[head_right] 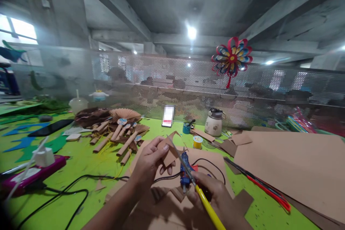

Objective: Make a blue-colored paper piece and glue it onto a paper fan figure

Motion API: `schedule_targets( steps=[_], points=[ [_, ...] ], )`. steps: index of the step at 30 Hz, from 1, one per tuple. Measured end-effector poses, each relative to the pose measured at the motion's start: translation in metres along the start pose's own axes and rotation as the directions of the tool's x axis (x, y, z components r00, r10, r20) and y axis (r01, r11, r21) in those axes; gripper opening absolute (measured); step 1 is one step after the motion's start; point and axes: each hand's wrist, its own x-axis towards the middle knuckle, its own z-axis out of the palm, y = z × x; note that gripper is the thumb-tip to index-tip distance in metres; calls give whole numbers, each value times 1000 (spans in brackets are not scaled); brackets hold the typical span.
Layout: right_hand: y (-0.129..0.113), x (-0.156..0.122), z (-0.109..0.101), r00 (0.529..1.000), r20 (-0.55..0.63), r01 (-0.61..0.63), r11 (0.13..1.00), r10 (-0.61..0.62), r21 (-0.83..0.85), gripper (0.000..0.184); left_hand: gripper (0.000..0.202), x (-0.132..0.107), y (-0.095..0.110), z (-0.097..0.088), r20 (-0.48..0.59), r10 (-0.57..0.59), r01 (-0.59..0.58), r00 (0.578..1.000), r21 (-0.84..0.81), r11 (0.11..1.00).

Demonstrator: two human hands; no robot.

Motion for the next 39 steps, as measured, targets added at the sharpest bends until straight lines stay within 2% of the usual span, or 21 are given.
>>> schedule_targets(
  steps=[3,8,12,18,25,31,35,39],
  points=[
    [-2,0,2,999,34,-35,998,33,43,38,21,0,-1,1,5,-13,13,1000,-20,1000],
    [-5,0,7,998,9,-57,995,56,79,42,26,4,-2,-1,20,-50,51,999,-39,998],
    [-4,1,8,997,4,-75,992,75,101,41,23,2,-4,0,9,-68,68,998,-53,996],
    [4,5,8,999,44,11,976,-21,218,50,20,-5,-9,7,96,-144,151,985,-69,986],
    [12,1,7,999,29,30,991,-34,134,45,20,-5,-10,6,117,-159,166,980,-54,985],
    [3,1,6,999,4,32,996,-33,86,49,18,-6,-10,7,116,-163,170,980,-56,984],
    [-3,-1,4,995,-81,-52,998,54,20,43,20,-6,-10,6,125,-166,171,978,-27,985],
    [-2,3,2,955,-220,-207,978,198,-18,35,34,0,-18,6,198,-184,195,963,-34,980]
  ],
)
